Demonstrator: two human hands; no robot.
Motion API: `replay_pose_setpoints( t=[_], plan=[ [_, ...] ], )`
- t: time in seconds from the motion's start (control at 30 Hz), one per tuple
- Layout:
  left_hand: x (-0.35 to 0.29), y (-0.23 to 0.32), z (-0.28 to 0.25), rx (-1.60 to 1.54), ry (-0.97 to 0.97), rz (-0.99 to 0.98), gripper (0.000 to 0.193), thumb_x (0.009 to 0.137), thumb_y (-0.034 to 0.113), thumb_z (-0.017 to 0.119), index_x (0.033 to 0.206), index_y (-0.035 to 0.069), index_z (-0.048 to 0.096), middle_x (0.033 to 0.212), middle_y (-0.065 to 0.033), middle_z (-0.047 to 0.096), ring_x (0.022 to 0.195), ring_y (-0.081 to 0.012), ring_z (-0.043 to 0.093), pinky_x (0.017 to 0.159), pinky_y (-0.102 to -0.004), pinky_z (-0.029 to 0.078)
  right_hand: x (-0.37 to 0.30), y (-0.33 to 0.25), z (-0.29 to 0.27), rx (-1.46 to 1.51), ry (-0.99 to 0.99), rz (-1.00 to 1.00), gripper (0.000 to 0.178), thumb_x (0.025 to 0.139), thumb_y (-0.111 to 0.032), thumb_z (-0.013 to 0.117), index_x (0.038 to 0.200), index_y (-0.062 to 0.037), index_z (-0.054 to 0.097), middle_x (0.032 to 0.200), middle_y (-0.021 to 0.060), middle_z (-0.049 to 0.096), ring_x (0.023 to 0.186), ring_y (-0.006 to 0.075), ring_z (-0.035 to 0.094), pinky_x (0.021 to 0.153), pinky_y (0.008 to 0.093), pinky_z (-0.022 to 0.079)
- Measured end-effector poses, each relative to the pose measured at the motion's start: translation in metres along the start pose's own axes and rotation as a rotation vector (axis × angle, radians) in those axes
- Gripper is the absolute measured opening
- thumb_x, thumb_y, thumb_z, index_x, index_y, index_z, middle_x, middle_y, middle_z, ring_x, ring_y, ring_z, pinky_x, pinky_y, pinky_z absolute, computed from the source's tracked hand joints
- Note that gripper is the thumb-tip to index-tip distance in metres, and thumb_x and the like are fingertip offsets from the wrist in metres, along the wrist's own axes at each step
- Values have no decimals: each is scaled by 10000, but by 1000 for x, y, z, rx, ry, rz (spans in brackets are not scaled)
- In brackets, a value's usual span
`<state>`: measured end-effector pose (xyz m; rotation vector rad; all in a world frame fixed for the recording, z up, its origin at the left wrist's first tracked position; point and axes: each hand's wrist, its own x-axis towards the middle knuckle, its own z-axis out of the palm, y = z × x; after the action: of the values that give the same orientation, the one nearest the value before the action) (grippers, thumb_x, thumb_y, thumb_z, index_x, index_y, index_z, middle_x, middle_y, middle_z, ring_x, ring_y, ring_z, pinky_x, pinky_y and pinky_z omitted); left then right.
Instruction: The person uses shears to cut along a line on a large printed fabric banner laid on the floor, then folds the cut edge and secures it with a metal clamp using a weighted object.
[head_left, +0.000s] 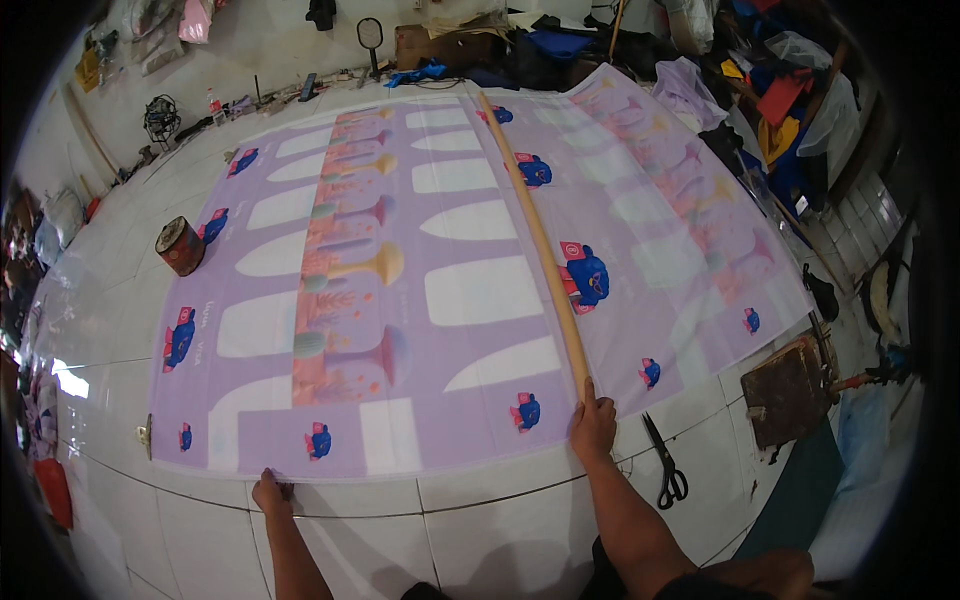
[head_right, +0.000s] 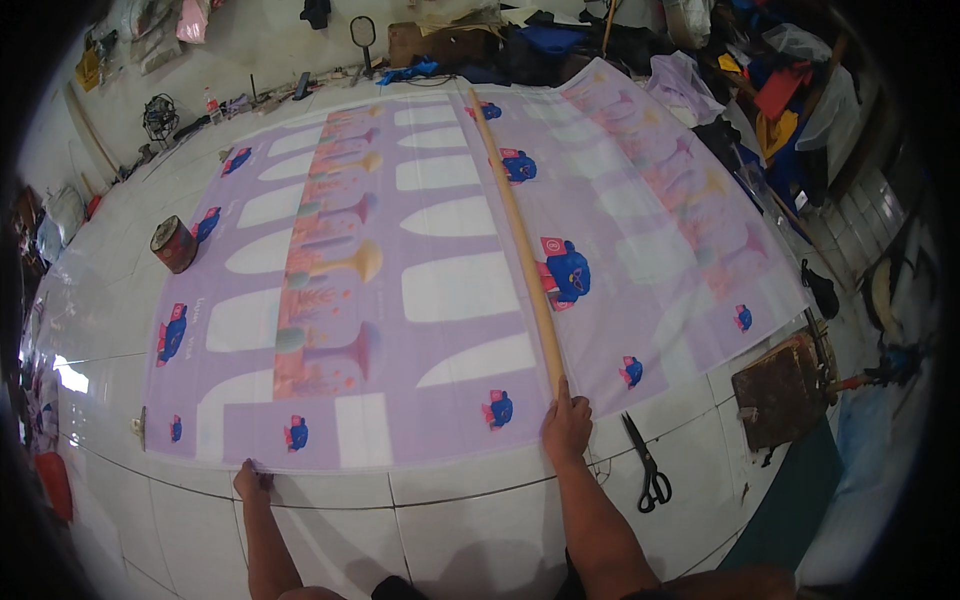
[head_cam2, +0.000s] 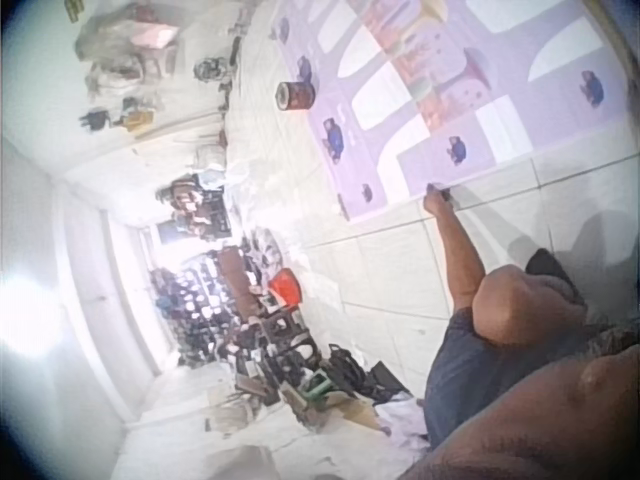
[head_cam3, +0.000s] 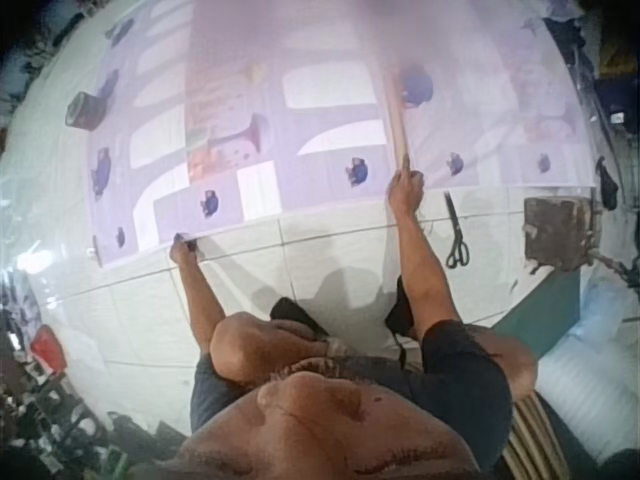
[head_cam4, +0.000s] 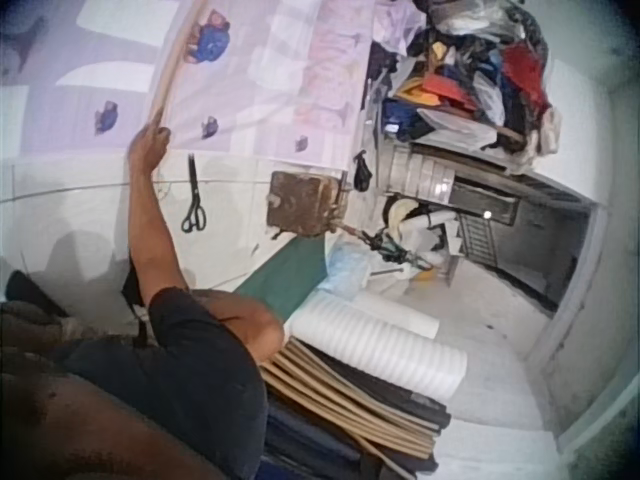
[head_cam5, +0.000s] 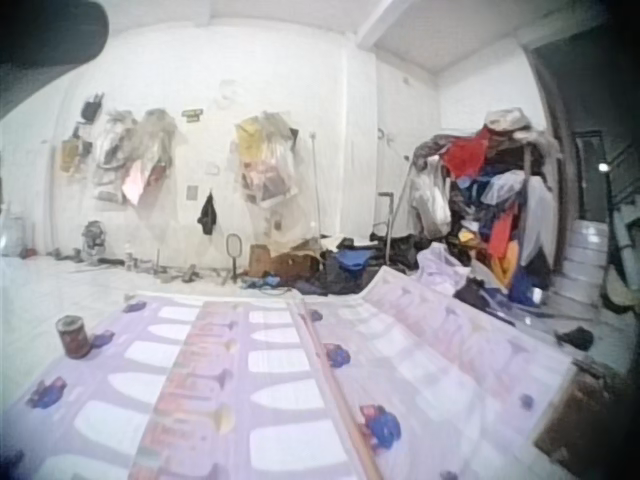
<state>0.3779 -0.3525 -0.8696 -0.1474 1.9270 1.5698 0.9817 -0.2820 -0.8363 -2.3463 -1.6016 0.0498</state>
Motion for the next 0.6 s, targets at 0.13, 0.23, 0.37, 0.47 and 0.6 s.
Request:
replay_pose_setpoints(
  t=[0.13,0.23,0.37,0.47,0.6],
  plan=[
    [2,-5,-10,6,-40,82,173,933,193,624,880,41,560,745,-37,548,592,-147,552,485,-295,517,2,5,-6,-44,-26,28,610,930,-181,632,1497,-199,408,1044,170,527,941,344,567,818,477,487],
    [4,-5,-14,15,-38,89,172,932,188,624,884,35,561,746,-42,547,583,-151,549,483,-294,525,4,19,-11,-77,-35,39,601,930,-163,629,1493,-192,418,1052,180,534,942,351,565,827,479,482],
    [-9,-11,-6,-1,-79,66,190,929,188,636,895,11,576,743,-62,544,586,-164,565,499,-307,544,4,38,-16,43,-19,30,535,970,-150,581,1484,-152,436,1079,204,530,950,360,567,832,461,491],
    [-9,-10,-23,3,-131,56,208,938,186,630,904,-13,577,752,-71,554,615,-181,596,525,-307,555,-10,27,-11,126,8,-86,535,980,-138,559,1497,-146,426,1081,201,526,957,352,571,830,444,498],
    [-25,-7,-21,-90,-191,100,203,948,173,615,917,-24,579,758,-74,560,613,-182,593,558,-308,554,-28,-2,-22,246,19,-286,542,976,-120,545,1504,-116,416,1087,202,528,953,359,571,823,441,498]
  ],
)
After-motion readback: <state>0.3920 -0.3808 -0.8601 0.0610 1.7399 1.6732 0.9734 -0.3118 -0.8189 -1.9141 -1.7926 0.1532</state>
